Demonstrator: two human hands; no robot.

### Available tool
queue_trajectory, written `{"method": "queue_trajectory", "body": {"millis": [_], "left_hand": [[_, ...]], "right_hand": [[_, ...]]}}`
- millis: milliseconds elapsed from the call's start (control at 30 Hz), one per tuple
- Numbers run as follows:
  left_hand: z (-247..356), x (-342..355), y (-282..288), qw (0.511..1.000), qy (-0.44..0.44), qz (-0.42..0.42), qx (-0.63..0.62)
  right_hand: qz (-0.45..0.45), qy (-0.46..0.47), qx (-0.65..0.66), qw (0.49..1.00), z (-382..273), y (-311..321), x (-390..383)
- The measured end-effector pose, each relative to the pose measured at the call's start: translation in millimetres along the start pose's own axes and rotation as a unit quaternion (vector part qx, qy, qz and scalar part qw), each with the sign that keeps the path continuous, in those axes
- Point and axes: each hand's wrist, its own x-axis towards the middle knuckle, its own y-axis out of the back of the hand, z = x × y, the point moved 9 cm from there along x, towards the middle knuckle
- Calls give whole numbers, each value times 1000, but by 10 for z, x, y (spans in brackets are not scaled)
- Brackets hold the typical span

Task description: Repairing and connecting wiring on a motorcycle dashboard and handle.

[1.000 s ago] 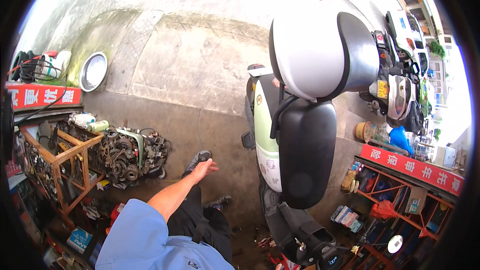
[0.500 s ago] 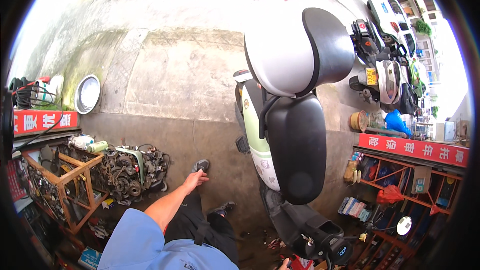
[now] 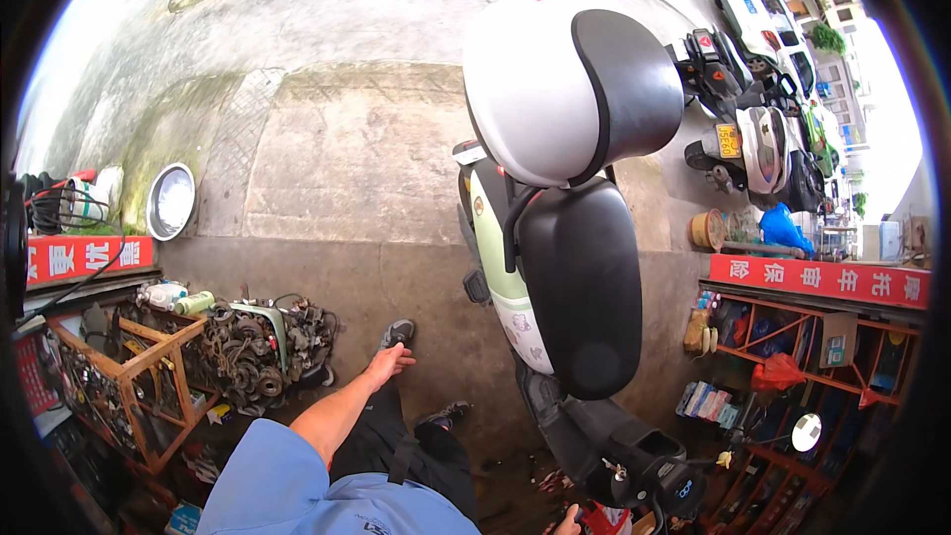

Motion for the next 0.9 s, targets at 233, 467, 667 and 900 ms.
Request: {"method": "queue_trajectory", "body": {"millis": [233, 467, 667, 900], "left_hand": [[78, -106, -34, 1000, 14, -23, 13], [75, -125, -1, 1000, 11, -20, 12], [69, -106, -8, 1000, 8, -19, 18], [135, -125, -56, 999, 10, -21, 26]], "right_hand": [[7, 28, 92, 995, 20, -75, 55], [-10, 19, 88, 996, -78, -126, -83], [-7, 22, 98, 995, -33, -145, -58], [8, 20, 63, 998, -73, -107, -104]]}}
